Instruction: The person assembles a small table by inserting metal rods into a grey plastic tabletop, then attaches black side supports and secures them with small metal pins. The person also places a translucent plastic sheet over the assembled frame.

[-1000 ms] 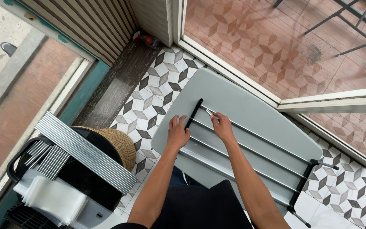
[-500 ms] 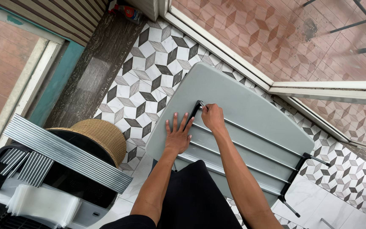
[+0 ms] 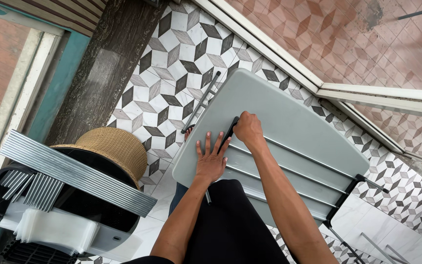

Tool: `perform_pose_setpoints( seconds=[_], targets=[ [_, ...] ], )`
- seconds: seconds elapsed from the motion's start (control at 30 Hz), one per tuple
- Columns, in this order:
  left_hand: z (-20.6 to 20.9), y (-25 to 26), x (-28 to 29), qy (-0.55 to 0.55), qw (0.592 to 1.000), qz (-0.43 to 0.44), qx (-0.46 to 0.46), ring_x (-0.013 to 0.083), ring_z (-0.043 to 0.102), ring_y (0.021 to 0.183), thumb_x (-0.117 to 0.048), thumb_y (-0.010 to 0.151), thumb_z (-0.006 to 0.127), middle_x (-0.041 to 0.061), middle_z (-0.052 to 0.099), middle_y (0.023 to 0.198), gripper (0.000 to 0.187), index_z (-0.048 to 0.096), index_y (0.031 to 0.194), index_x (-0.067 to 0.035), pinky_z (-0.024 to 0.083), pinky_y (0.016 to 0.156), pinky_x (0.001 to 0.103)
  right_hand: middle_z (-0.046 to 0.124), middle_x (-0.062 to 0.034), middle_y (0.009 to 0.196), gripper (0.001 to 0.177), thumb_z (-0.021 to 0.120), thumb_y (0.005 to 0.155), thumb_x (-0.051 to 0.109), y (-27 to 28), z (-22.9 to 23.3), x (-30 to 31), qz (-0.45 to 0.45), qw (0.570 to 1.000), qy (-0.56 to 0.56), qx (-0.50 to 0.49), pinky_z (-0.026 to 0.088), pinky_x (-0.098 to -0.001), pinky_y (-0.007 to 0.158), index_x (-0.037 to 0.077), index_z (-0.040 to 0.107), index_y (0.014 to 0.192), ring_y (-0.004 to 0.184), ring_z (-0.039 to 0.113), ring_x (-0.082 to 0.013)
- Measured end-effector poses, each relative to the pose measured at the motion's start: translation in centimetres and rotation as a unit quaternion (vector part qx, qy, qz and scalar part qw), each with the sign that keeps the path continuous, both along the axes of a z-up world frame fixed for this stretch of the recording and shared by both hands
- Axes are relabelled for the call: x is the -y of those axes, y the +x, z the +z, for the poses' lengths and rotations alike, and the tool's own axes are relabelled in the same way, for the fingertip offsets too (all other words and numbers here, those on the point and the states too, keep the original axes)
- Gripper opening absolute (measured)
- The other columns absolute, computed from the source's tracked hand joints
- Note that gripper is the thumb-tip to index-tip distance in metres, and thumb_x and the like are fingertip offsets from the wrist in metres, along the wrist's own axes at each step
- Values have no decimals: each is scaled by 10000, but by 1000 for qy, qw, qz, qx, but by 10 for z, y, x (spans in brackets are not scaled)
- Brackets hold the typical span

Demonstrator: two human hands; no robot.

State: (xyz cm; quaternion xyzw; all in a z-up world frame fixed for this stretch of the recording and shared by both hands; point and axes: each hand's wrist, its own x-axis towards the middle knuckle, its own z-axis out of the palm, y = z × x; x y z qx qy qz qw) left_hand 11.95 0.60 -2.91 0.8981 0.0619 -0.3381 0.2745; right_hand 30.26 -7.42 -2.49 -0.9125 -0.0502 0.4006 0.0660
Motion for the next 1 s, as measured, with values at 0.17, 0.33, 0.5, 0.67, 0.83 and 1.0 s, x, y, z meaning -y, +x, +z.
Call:
perform_pose_setpoints(
  seconds=[0.17, 0.33, 0.5, 0.67, 0.83, 1.0],
  targets=[
    [-2, 1, 0, -10, 1000, -3, -27, 377, -185, 1550, -375, 1050, 355, -37, -139, 1716, 712, -50, 1633, -338, -90, 1201, 671, 694, -285, 794, 108, 700, 797, 28, -7, -3, -2, 9, 999, 16, 43, 584, -489, 727, -66, 672, 752, 773, 699, -461],
    [-3, 6, 1, -3, 999, -19, -39, 395, -204, 1547, -381, 1056, 350, -23, -161, 1715, 716, -64, 1638, -333, -101, 1197, 678, 694, -281, 796, 109, 713, 784, 32, -6, -13, 4, 8, 997, 35, 63, 592, -483, 713, -65, 669, 760, 769, 702, -454],
    [-2, 8, 1, -9, 998, -28, -62, 390, -264, 1529, -403, 1058, 351, -39, -219, 1702, 736, -121, 1620, -350, -135, 1193, 677, 705, -269, 802, 117, 741, 790, 57, -1, -10, -2, 19, 999, 22, 38, 602, -458, 724, -47, 691, 812, 768, 724, -423],
    [4, 6, 3, 16, 996, -41, -74, 390, -274, 1530, -400, 1045, 405, -38, -228, 1705, 796, -144, 1619, -350, -132, 1204, 675, 706, -228, 873, 512, 569, 1005, 379, 7, 39, -8, -169, 978, 59, -106, 604, -432, 641, -121, 677, 1014, 667, 668, -315],
    [12, -6, 5, 84, 996, -20, 29, 391, -92, 1549, -227, 947, 562, -14, -12, 1702, 883, 11, 1630, -333, 1, 1206, 665, 721, -245, 973, 673, 395, 1019, 547, -14, 96, 61, -408, 844, 266, -225, 469, -350, 519, 72, 404, 1496, 585, 488, -196],
    [15, -25, 7, 62, 984, 164, 39, 360, 396, 1364, -93, 878, 643, 138, 411, 1460, 902, 202, 1640, -285, 374, 1134, 560, 723, -141, 1056, 541, 508, 1004, 441, -76, 81, 239, -489, 839, 218, -99, 480, -319, 536, 100, 533, 1423, 639, 588, -183]
  ],
)
